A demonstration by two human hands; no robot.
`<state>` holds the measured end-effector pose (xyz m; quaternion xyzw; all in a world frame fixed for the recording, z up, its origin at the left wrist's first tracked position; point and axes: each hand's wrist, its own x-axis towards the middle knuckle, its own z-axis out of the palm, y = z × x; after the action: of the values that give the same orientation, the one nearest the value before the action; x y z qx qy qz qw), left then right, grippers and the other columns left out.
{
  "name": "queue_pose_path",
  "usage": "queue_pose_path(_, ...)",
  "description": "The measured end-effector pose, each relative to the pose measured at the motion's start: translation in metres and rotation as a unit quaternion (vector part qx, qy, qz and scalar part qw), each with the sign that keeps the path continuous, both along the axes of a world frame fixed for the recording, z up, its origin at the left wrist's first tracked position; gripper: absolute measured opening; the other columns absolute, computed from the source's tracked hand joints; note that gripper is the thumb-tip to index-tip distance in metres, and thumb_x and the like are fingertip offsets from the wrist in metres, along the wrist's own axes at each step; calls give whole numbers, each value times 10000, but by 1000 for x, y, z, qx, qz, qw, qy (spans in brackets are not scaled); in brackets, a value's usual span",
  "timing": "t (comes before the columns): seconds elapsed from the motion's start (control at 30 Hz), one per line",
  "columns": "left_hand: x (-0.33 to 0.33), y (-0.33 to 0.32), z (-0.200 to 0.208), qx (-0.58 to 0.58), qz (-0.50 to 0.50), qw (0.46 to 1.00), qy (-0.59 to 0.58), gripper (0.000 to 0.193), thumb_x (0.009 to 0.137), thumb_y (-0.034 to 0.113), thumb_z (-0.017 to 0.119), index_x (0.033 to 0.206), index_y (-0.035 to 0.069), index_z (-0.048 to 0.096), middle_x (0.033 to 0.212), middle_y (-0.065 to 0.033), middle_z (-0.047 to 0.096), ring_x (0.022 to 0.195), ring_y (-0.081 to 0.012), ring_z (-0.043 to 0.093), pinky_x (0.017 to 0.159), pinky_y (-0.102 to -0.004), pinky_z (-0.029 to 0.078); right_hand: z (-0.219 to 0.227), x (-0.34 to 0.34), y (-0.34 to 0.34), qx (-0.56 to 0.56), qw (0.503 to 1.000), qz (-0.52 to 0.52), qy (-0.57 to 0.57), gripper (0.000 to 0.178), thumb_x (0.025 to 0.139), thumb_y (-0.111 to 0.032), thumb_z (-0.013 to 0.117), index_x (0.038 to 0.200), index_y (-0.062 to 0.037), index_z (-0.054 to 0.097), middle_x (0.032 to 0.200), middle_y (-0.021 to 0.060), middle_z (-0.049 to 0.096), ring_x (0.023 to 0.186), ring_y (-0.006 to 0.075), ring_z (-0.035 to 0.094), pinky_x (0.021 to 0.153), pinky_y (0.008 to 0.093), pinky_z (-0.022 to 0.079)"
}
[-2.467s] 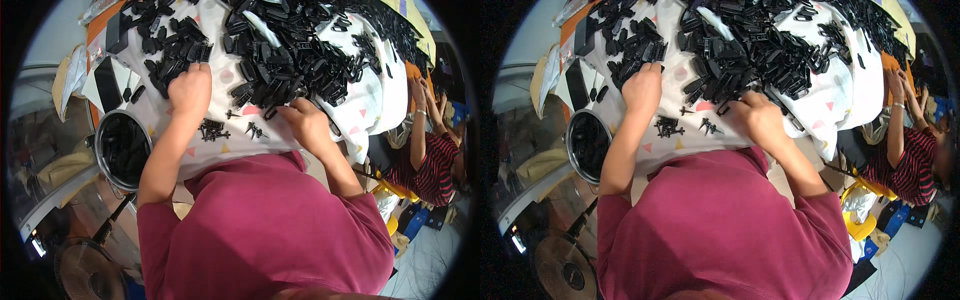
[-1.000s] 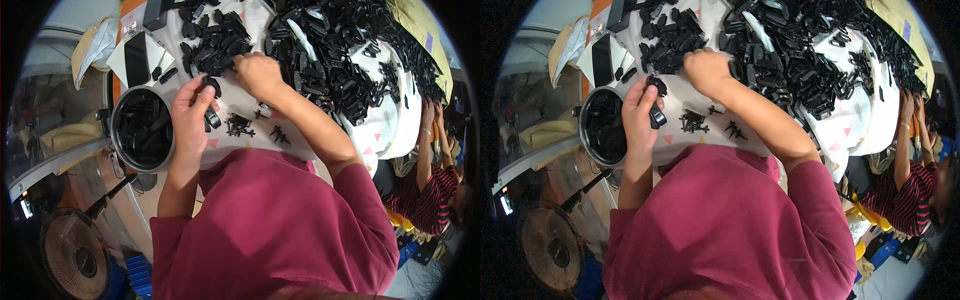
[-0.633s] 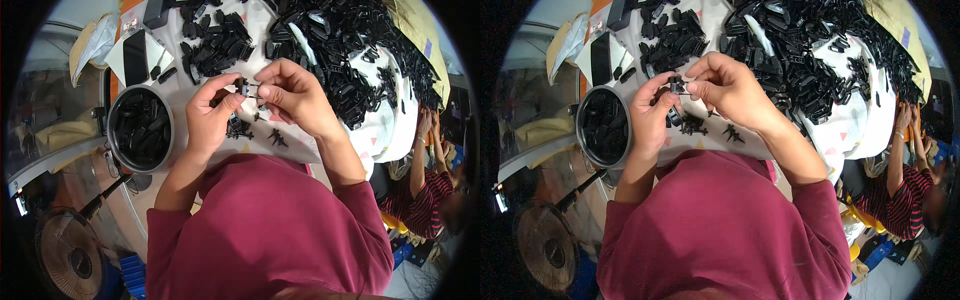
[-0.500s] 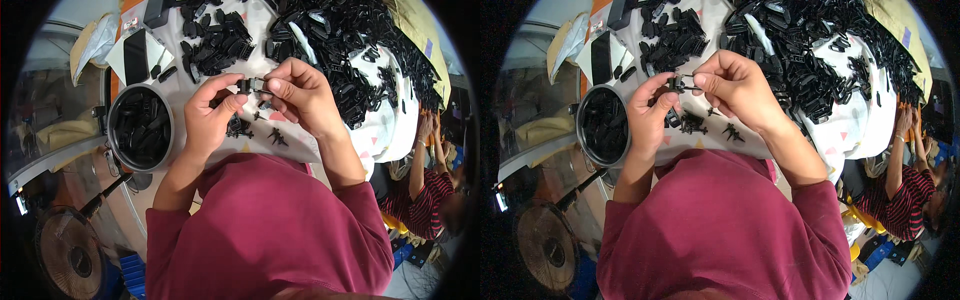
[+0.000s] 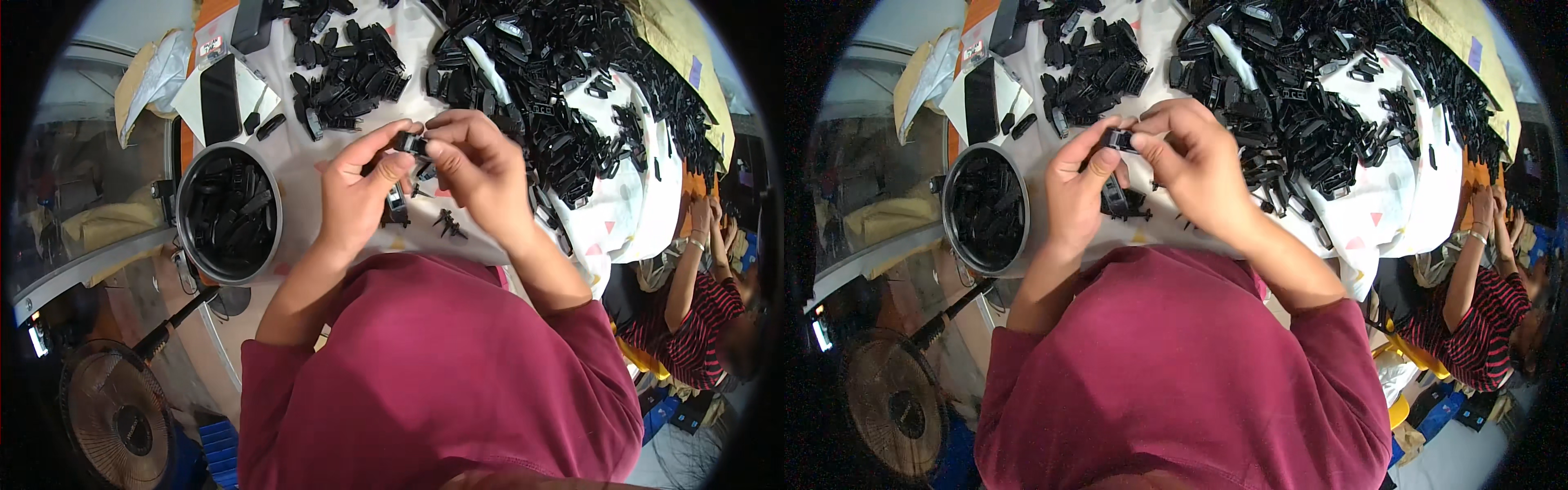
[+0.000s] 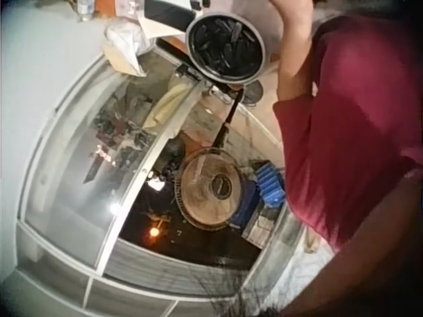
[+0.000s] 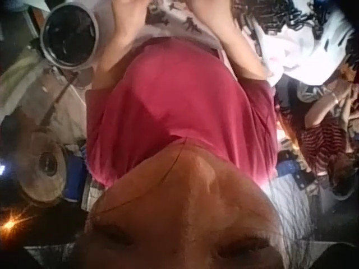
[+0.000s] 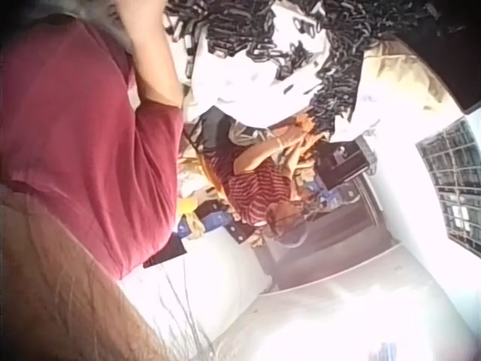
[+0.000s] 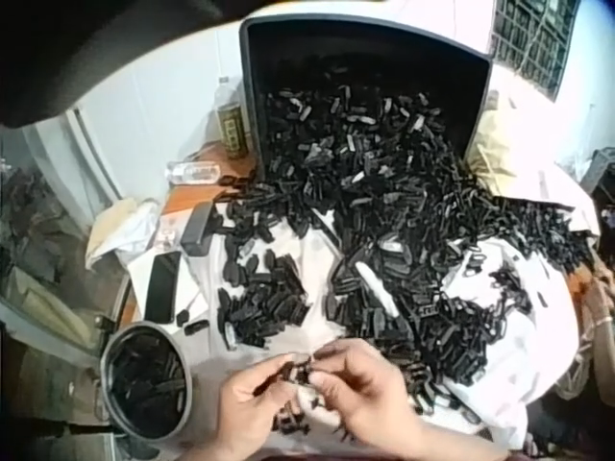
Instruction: Assembling small black plastic components by inserting pins into housings.
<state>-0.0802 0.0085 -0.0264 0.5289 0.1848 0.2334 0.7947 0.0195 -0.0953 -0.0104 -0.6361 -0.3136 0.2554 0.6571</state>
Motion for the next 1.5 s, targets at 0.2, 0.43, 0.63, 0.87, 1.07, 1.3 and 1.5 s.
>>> queue_pose_path(0.2,-13,-7,-10,-143,-11,990,3,276,834,116,555,1064,-35,528,950,-87,597,611,-84,506,575,-208,427,-13,-16,-11,-125,987,69,67,131,824,-76,570,888,21,510,742,54,586,604,58,528,492,181,432)
queue_pose_path(0.43,-94,43,9,503,177,794,293,178,778,43,571,950,9,603,891,-104,617,731,-185,598,680,-273,473,-17,-29,-7,-148,970,188,-51,266,797,-135,612,1005,7,526,846,77,593,708,104,561,610,233,457)
queue_pose_path(0.63,-106,99,-3,669,214,560,441,259,712,274,644,927,130,635,984,-43,586,927,-260,505,798,-367,395,-26,-17,-39,-217,962,157,-53,299,812,-119,590,1074,7,516,960,81,591,776,126,573,659,233,460)
queue_pose_path(0.87,-5,79,-22,682,135,535,480,231,687,320,647,809,125,664,998,-21,548,986,-260,430,775,-414,337,-27,2,-72,-119,986,-108,38,145,848,-77,536,948,24,565,827,53,612,655,81,540,561,198,435)
queue_pose_path(1.07,-4,66,-18,655,100,593,457,160,733,225,614,767,75,572,829,-57,582,809,-265,515,715,-403,376,-38,20,-107,-370,860,-19,-351,154,705,-58,627,853,-20,614,779,98,583,612,208,570,554,296,458)
queue_pose_path(1.3,-7,8,-20,216,-17,961,173,243,753,28,627,977,0,537,911,-62,601,776,-94,537,688,-210,429,-50,15,-86,-382,784,-5,-489,191,664,-98,641,833,-51,564,834,99,550,805,278,543,603,328,465)
queue_pose_path(1.5,-9,-12,-25,93,-126,982,106,303,786,4,592,1080,-12,523,950,-52,592,814,-82,535,721,-201,430,-7,0,-62,-116,992,40,41,78,837,-60,533,892,-4,526,883,71,587,702,109,560,562,235,475)
